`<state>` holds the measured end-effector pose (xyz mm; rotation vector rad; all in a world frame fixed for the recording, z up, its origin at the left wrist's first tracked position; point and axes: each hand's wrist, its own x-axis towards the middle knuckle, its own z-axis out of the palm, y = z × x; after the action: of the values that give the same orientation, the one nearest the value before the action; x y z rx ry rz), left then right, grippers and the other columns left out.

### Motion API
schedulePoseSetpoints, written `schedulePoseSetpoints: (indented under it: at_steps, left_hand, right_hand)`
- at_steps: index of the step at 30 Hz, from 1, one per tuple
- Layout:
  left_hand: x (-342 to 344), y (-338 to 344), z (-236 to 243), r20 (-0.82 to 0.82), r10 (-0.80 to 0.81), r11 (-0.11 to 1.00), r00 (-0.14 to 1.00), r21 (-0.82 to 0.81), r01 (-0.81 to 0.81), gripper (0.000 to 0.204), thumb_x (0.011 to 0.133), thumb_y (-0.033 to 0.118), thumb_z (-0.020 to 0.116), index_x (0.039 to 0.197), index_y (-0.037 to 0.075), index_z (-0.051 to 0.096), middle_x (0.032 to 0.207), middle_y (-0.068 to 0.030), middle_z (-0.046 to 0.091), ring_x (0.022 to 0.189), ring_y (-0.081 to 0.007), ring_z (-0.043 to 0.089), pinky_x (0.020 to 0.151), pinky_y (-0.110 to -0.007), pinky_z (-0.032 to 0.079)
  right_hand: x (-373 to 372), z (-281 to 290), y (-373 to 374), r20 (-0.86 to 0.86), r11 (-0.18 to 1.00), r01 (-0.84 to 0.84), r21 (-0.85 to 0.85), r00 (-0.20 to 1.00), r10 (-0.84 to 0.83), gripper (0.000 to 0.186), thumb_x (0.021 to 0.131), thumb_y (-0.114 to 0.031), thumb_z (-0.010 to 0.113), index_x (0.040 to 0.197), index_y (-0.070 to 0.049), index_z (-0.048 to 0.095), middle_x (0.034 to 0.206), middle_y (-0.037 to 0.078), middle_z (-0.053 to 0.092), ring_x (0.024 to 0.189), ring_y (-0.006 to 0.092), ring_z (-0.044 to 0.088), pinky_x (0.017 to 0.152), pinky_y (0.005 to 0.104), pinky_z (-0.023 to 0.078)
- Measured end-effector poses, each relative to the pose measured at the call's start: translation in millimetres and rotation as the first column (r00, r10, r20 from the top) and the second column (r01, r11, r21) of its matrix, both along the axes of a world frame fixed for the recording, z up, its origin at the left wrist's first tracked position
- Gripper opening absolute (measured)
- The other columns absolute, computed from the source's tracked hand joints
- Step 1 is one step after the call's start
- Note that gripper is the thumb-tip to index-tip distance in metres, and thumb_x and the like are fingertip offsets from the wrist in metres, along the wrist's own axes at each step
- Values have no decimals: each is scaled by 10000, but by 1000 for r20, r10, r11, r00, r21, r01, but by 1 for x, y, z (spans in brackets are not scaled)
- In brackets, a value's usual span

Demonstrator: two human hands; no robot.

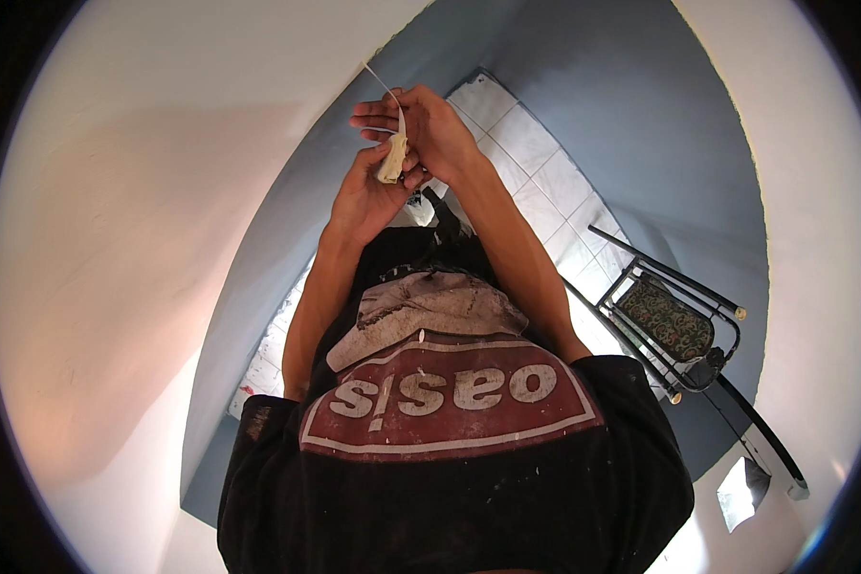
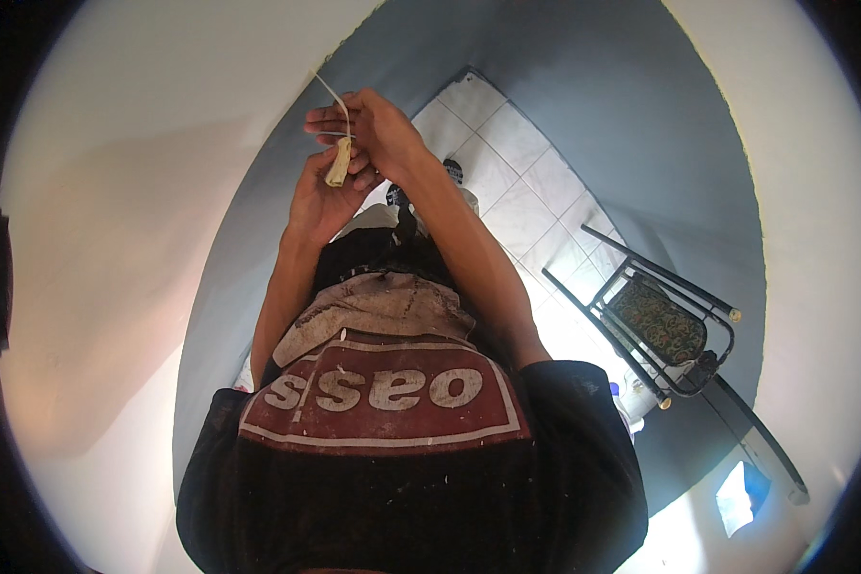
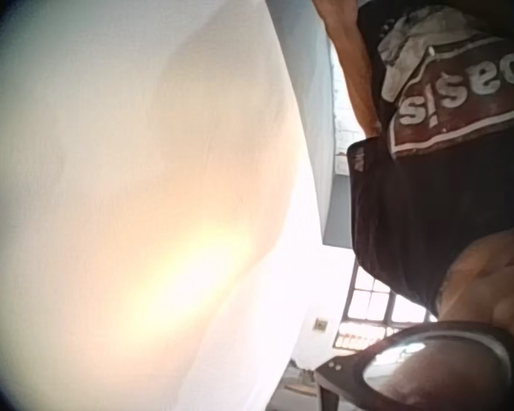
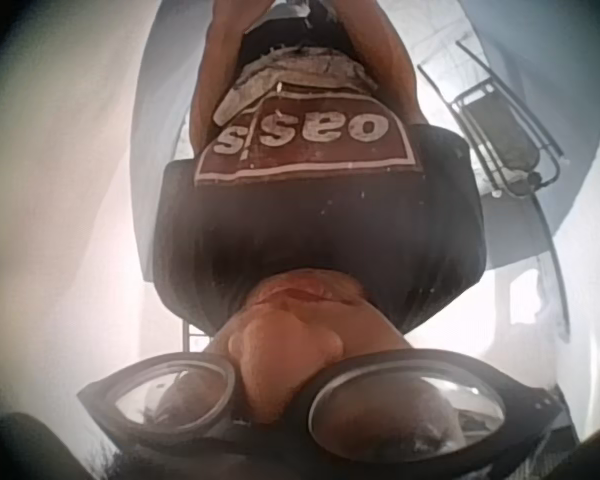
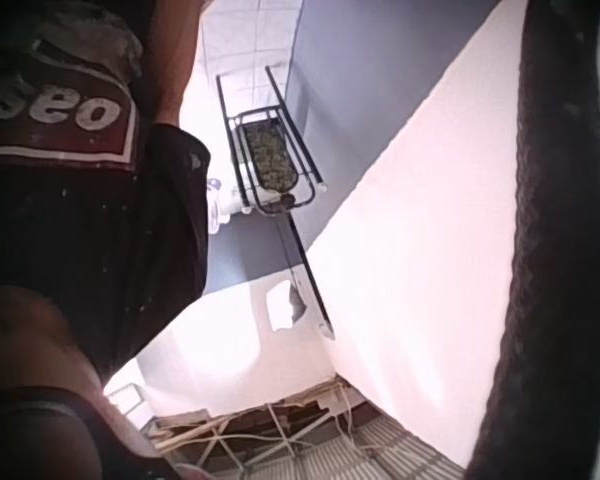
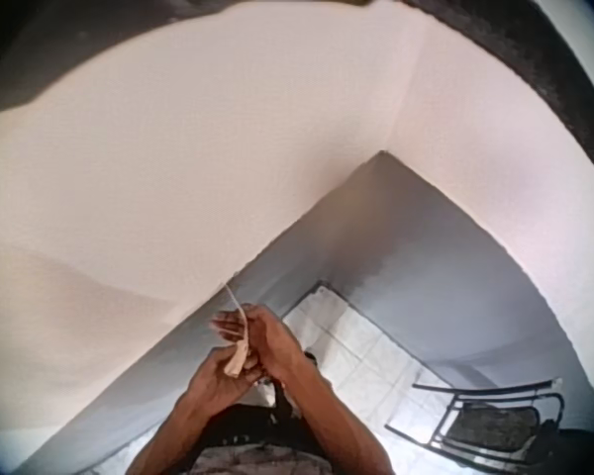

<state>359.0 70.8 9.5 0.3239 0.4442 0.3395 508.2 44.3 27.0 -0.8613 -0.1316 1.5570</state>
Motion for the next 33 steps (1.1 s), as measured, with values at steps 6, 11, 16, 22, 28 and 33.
schedulePoseSetpoints:
  at_steps: [6,11,16,22,28,33]
  left_hand:
    - [6,-6,-1,-14,-26,1000,1000,-5,26,223,1013,310,552,1006,93,605,859,-6,525,778,-166,474,849,-335,439]
    - [9,-9,1,3,-36,999,999,2,36,223,1007,313,561,1005,95,608,859,-5,528,779,-164,474,844,-332,438]
    - [15,-13,10,-42,-29,1000,999,0,29,221,1004,308,568,990,92,608,849,-3,525,781,-163,476,824,-325,437]
    - [18,-18,9,-61,-45,999,997,-30,44,219,993,292,588,999,76,618,858,-20,551,820,-155,510,814,-325,438]
    - [19,-24,12,-122,-44,997,992,-65,37,226,990,281,599,1021,59,626,873,-37,585,839,-162,532,807,-330,440]
    - [21,-24,14,-106,-77,996,991,-52,72,233,995,291,602,1029,60,619,876,-39,588,835,-168,531,815,-337,438]
  right_hand:
    - [5,-5,-9,-9,1000,25,17,1000,-25,261,964,-335,473,878,-98,541,1229,187,679,1151,295,633,1010,419,524]
    - [7,-7,-14,-35,999,33,33,999,-32,324,958,-342,481,942,-45,608,1214,181,693,1068,274,608,972,407,522]
    - [10,-6,-18,18,999,20,33,1000,-20,383,958,-360,453,1038,-13,594,1208,181,683,1092,279,612,991,418,517]
    - [14,-1,-26,-19,998,69,6,997,-69,257,964,-318,458,804,-122,504,1192,180,675,1177,307,635,1043,431,515]
    - [13,-6,-34,9,996,87,17,996,-87,478,950,-370,451,1143,38,608,1196,181,680,1053,283,616,980,415,510]
    - [14,2,-39,25,996,86,7,996,-86,474,947,-365,452,1145,36,609,1181,179,679,1044,280,614,967,412,512]
